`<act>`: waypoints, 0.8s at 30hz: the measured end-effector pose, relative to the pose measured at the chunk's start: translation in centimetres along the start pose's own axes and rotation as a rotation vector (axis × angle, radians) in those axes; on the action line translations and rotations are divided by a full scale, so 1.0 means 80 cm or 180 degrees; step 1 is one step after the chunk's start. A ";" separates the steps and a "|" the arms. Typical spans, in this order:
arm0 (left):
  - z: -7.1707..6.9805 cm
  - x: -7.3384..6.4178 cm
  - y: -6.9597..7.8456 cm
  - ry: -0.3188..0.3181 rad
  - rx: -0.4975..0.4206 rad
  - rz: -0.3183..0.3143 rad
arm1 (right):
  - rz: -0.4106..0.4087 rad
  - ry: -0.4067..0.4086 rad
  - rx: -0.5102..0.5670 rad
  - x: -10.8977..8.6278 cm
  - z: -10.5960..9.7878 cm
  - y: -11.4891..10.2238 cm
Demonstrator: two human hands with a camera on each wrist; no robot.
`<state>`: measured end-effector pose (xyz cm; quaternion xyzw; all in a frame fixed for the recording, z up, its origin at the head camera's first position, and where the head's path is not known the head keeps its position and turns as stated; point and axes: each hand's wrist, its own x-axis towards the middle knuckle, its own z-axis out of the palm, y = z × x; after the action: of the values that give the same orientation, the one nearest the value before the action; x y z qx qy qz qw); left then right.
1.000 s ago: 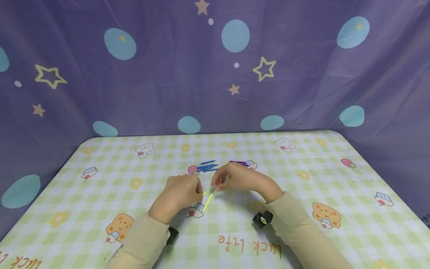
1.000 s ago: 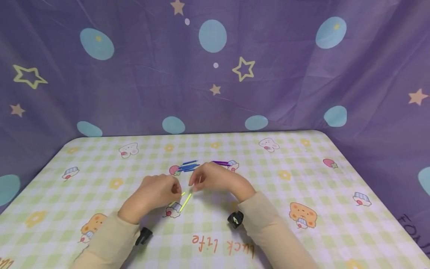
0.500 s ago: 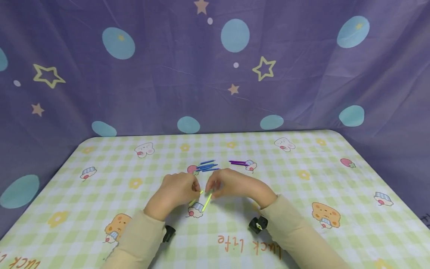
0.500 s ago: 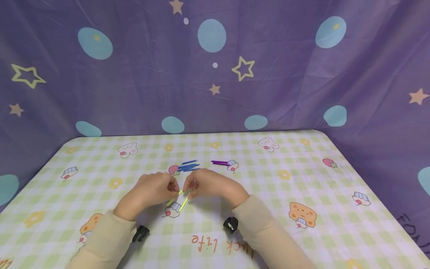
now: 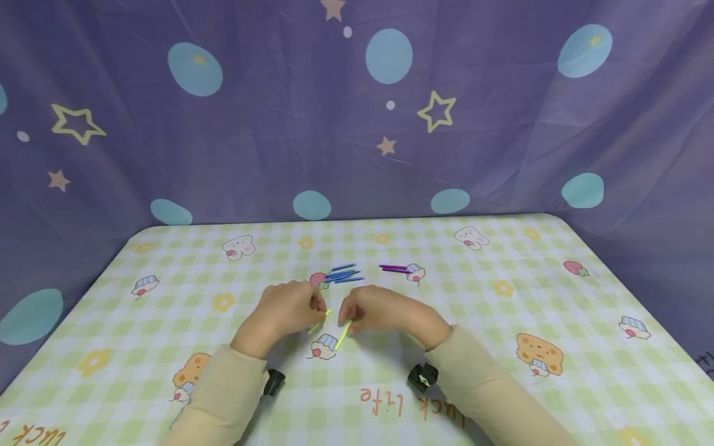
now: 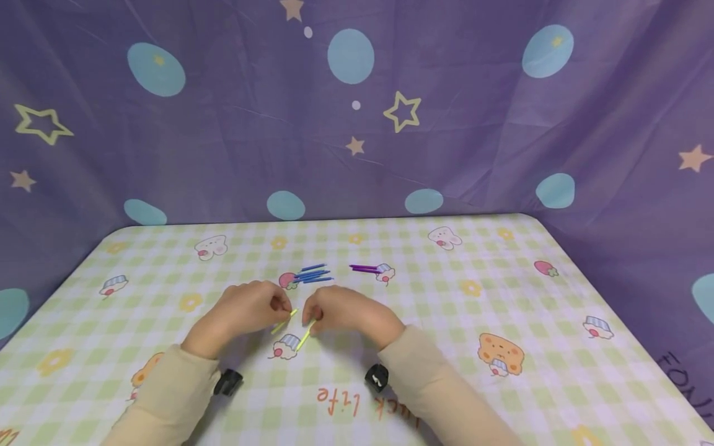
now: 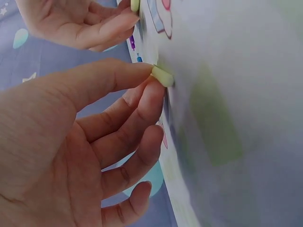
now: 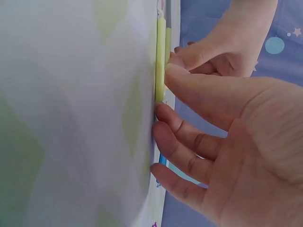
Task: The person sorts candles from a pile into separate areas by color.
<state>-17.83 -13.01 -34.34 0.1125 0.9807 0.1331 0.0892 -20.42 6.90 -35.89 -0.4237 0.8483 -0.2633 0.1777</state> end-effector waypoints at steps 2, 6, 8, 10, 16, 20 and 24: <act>-0.001 0.000 -0.002 0.0013 0.0000 -0.0008 | 0.0047 -0.0020 -0.0023 0.000 0.001 -0.001; -0.002 0.001 -0.009 0.0066 0.0004 -0.0061 | 0.0117 -0.0026 -0.0098 0.001 0.004 -0.002; -0.003 0.002 -0.013 0.0106 0.0006 -0.0081 | 0.0141 -0.0017 -0.0128 0.002 0.005 -0.002; -0.004 0.002 -0.017 0.0136 -0.0006 -0.0093 | 0.0166 -0.0009 -0.0135 0.002 0.006 -0.002; -0.008 0.003 -0.030 0.0199 -0.0040 -0.0130 | 0.0286 0.0002 -0.0158 0.003 0.008 -0.002; -0.012 0.002 -0.039 0.0187 -0.0079 -0.0185 | 0.0347 -0.0012 -0.0168 0.003 0.009 -0.004; -0.018 0.000 -0.046 0.0140 -0.0129 -0.0273 | 0.0344 -0.0036 -0.0198 0.001 0.007 -0.006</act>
<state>-18.86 -16.83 -33.98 0.0656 0.9834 0.1514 0.0755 -19.87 6.38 -36.07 -0.3840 0.8767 -0.2245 0.1832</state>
